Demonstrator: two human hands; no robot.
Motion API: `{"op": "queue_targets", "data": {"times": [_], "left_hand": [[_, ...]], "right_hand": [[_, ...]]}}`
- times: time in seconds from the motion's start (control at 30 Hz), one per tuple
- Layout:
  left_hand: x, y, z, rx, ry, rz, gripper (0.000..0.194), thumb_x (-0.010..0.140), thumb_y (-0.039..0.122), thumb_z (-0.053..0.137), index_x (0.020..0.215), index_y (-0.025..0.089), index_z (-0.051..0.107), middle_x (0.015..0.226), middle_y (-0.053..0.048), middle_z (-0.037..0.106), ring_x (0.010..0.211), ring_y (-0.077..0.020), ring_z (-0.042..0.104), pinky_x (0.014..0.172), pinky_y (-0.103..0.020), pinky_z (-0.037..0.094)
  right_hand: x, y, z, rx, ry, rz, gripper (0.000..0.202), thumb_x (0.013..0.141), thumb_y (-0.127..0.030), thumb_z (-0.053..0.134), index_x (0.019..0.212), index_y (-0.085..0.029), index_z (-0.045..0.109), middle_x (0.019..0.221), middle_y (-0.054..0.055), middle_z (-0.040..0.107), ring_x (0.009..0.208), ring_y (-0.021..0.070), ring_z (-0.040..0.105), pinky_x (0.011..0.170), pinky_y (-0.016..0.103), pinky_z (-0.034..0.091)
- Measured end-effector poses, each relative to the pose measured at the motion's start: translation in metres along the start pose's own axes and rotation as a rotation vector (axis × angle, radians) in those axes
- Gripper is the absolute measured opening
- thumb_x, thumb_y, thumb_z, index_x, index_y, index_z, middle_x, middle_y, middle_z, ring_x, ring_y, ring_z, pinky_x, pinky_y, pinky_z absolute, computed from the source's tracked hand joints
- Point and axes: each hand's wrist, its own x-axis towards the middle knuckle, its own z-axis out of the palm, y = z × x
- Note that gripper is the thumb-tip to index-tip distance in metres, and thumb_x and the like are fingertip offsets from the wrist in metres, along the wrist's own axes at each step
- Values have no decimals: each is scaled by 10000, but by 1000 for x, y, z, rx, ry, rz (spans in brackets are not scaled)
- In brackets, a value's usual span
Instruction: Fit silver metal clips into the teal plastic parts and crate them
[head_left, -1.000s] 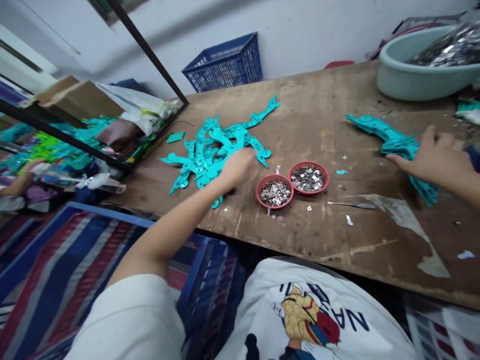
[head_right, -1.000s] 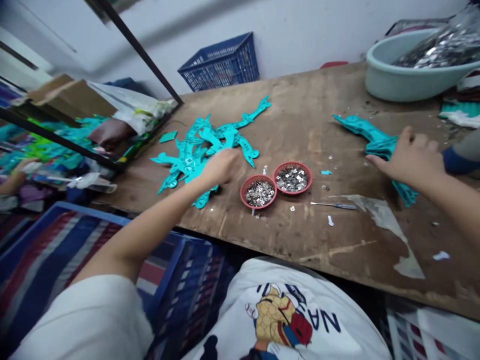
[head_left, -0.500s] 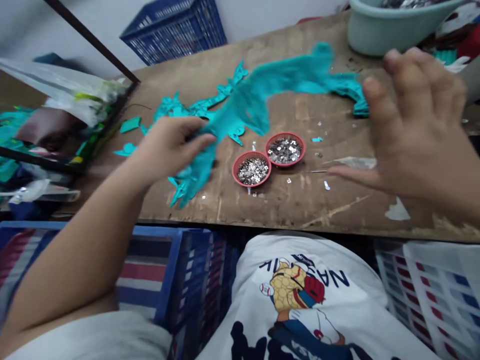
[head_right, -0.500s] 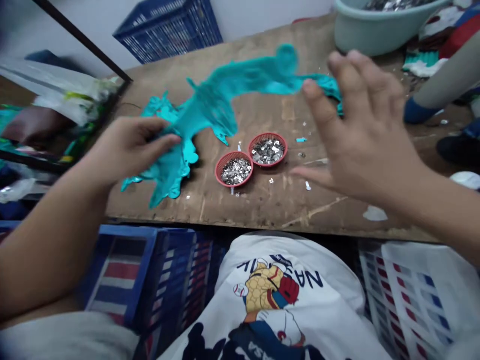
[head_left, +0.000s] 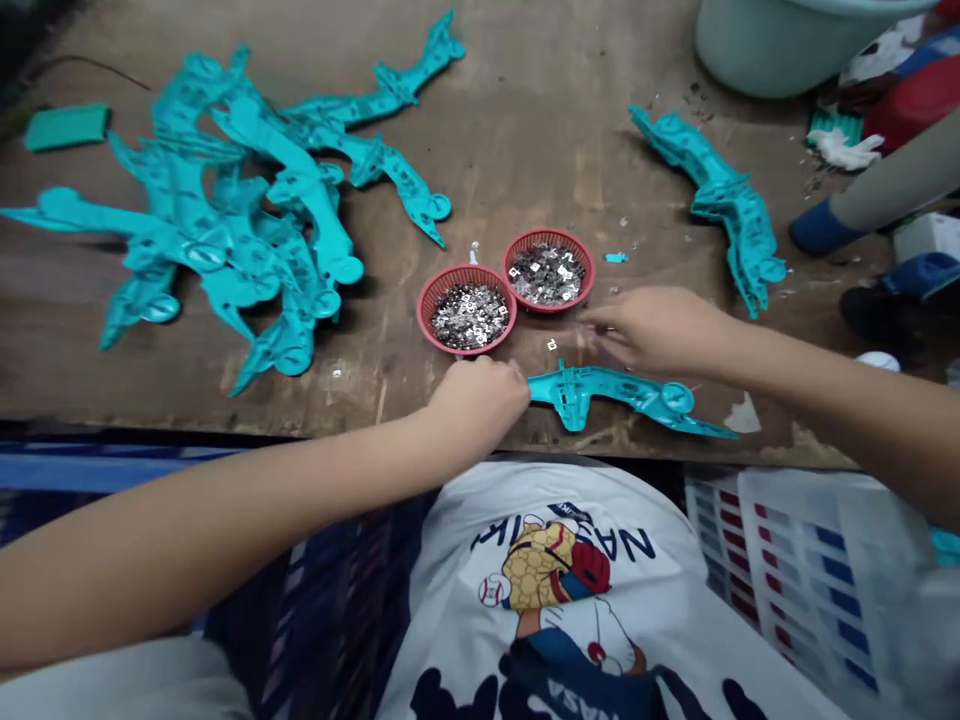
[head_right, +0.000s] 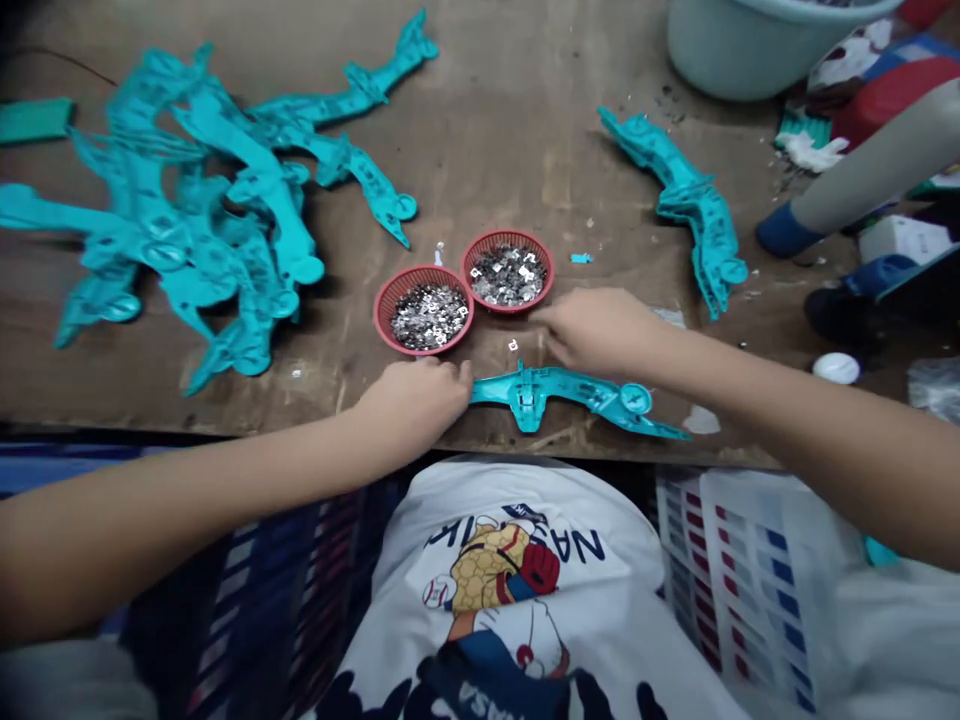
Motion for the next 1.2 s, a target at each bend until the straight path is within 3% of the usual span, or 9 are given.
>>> {"op": "queue_targets", "data": {"times": [0.13,0.23,0.33,0.47,0.67,0.8,0.97,1.1,1.2], "left_hand": [[0,5,13,7,90,281,446,1294,77,559,1621,74,862,1574,-266,890,1534,-377,849,1153,-468,736],[5,1,29,27,44,312,637,1270,56,588,1893,150,682,2014,-182,560,1839,-433,614,1368,-588,684],[6,-4,37,14,-50,279,857,1167,-11,669,1989,205,558,2098,-143,365,1833,-504,607,1278,-601,758],[1,-9,39,2,-23,293,779,1201,31,580,1962,195,613,2072,-159,404,1737,-533,706,1038,-528,829],[0,-11,38,49,-42,312,839,1182,8,531,2002,185,541,2093,-131,340,1736,-491,711,1021,-489,819],[5,-19,27,74,-96,338,798,1174,-5,536,1935,206,650,2116,-113,353,1632,-424,781,982,-436,776],[13,-32,10,44,-44,358,480,1131,2,634,1457,168,944,1646,-183,879,1313,-329,865,969,-361,665],[17,-38,7,38,63,382,323,1094,24,708,1205,197,957,1171,-124,915,1099,-281,844,993,-351,645],[20,-40,12,99,162,406,291,1118,79,723,1258,214,939,1223,-124,893,1149,-293,824,982,-354,663]], "right_hand": [[83,18,-7,-21,165,11,478,1218,-254,565,1463,-185,970,1358,198,919,1206,369,810,963,457,554],[130,23,5,30,165,-7,467,1224,-284,611,1513,-207,969,1409,187,915,1283,385,801,1060,486,577],[153,26,24,85,161,-46,422,1206,-300,670,1484,-226,979,1381,176,918,1310,401,793,1119,515,590],[161,32,41,144,172,-73,409,1223,-324,659,1445,-207,982,1348,195,897,1306,412,783,1158,551,585],[164,33,31,-47,173,-216,456,1277,-332,551,1435,-190,954,1443,222,871,1420,440,725,1185,596,560],[145,29,3,-90,159,-198,520,1311,-334,437,1404,-206,932,1458,188,882,1355,385,779,1142,551,585],[66,32,-19,97,134,-323,420,1320,-443,535,1314,-256,911,1280,139,914,1085,275,794,985,455,585],[5,38,0,202,-86,-503,522,1371,-386,394,1263,-179,861,1169,152,864,986,257,760,865,425,553],[-16,47,25,179,-109,-496,473,1338,-274,394,1273,-186,854,1145,123,839,973,237,743,843,382,527]]}}
